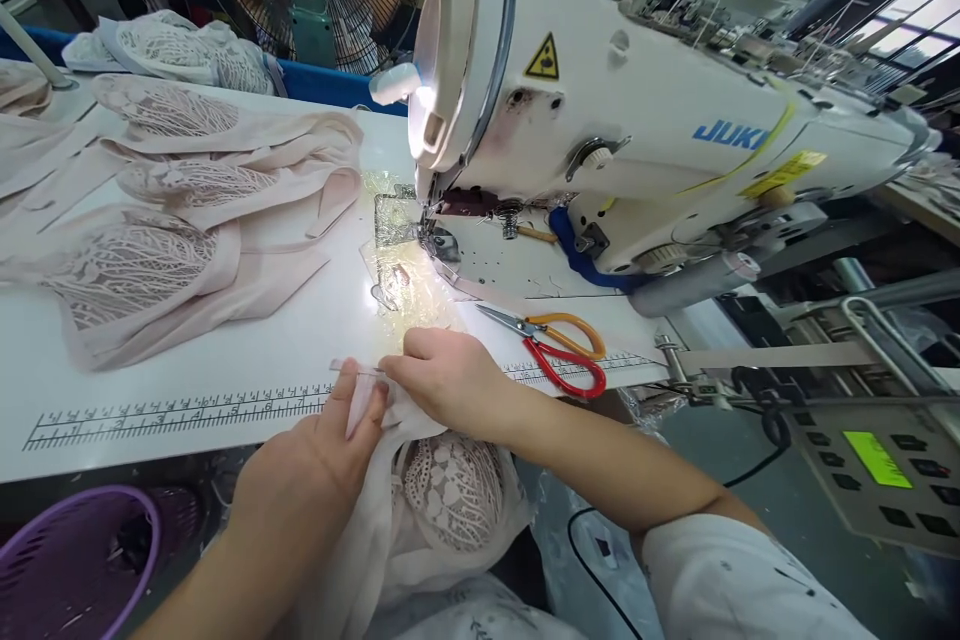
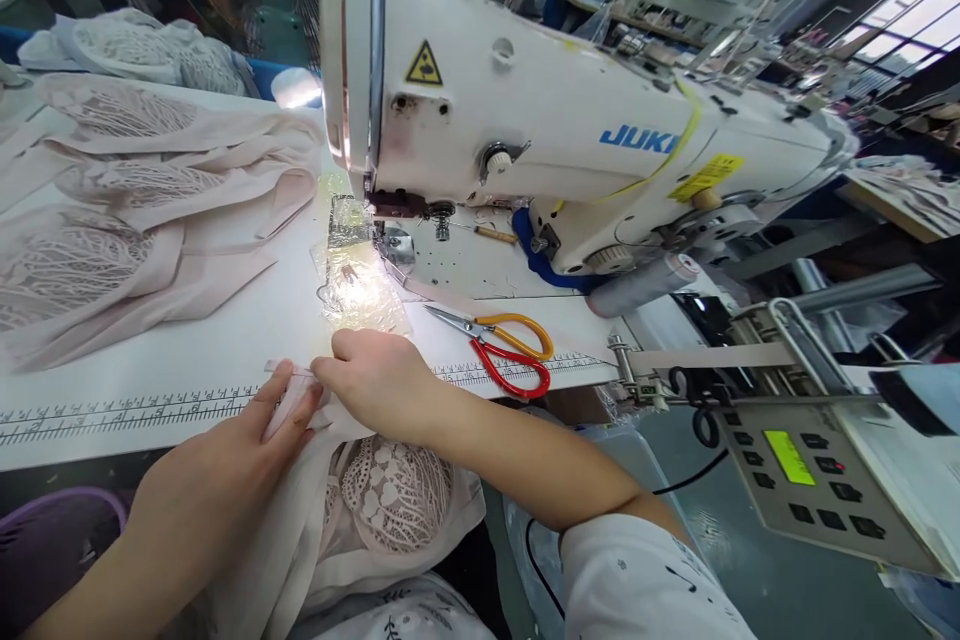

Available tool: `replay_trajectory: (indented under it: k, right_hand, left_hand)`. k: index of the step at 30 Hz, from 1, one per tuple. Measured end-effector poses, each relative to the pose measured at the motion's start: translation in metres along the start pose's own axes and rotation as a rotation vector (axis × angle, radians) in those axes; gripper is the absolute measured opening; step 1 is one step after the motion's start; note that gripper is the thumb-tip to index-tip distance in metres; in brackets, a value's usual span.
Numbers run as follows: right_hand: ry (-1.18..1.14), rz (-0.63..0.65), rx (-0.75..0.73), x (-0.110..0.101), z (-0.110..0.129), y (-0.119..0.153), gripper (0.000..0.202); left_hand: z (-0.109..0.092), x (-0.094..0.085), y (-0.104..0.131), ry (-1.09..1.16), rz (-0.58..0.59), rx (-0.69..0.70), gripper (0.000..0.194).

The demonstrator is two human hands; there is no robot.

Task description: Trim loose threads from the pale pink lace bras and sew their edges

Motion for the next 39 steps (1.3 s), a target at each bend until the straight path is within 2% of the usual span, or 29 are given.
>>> replay_trajectory:
  k: [3, 9, 12, 16, 21, 25, 27, 31, 35, 39]
  right_hand:
    - [0.014, 0.012, -0.010, 0.001, 0.001, -0.003, 0.023]
    - [0.070, 0.031, -0.033, -0.005, -0.006, 0.008, 0.016]
    - [0.060, 0.004, -0.021, -0.009, -0.010, 0.011, 0.020]
    - [0.022, -0.044, -0.029, -0.007, -0.004, 0.001, 0.023]
    - [0.016, 0.007, -0.034, 0.001, 0.000, -0.009, 0.021]
    - [0.039, 0.045, -0.013, -0.002, -0.010, 0.006, 0.017]
    - [0.015, 0.016, 0.021, -0.009, -0.018, 0.017, 0.017]
    - [-0.254, -0.084, 0.057, -0.021, -0.031, 0.036, 0.020]
    - [-0.480, -0.104, -0.076, -0.014, -0.014, 0.045, 0.016]
    - [-0.461, -0.271, -0.239, -0.012, 0.013, 0.055, 0.021]
  left_hand:
    - [-0.001, -0.003, -0.002, 0.024, 0.059, -0.008, 0.060]
    - [-0.002, -0.003, -0.002, 0.002, 0.042, 0.026, 0.065]
    - [-0.001, -0.001, -0.002, -0.016, 0.050, 0.009, 0.064]
    - [-0.001, -0.002, -0.001, -0.049, 0.030, 0.010, 0.059]
    - [0.000, 0.004, -0.001, -0.051, 0.042, 0.016, 0.061]
    - [0.002, 0.011, -0.002, -0.015, 0.127, -0.009, 0.062]
    - [0.002, 0.011, -0.003, 0.005, 0.128, -0.004, 0.059]
    - [0.008, 0.007, -0.001, 0.031, 0.074, -0.028, 0.040]
    - [0.023, 0.007, 0.000, 0.020, 0.084, -0.081, 0.040]
    - [0.038, 0.005, 0.000, 0.072, 0.060, -0.168, 0.044]
Point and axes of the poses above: each hand's wrist, its own y-axis away from the middle knuckle, its own x-axis out of the palm, z = x × y, the point moved 10 cm from there along -y, towards the middle knuckle, and after that the axes turned 8 degrees about z, right-handed, at the moved point
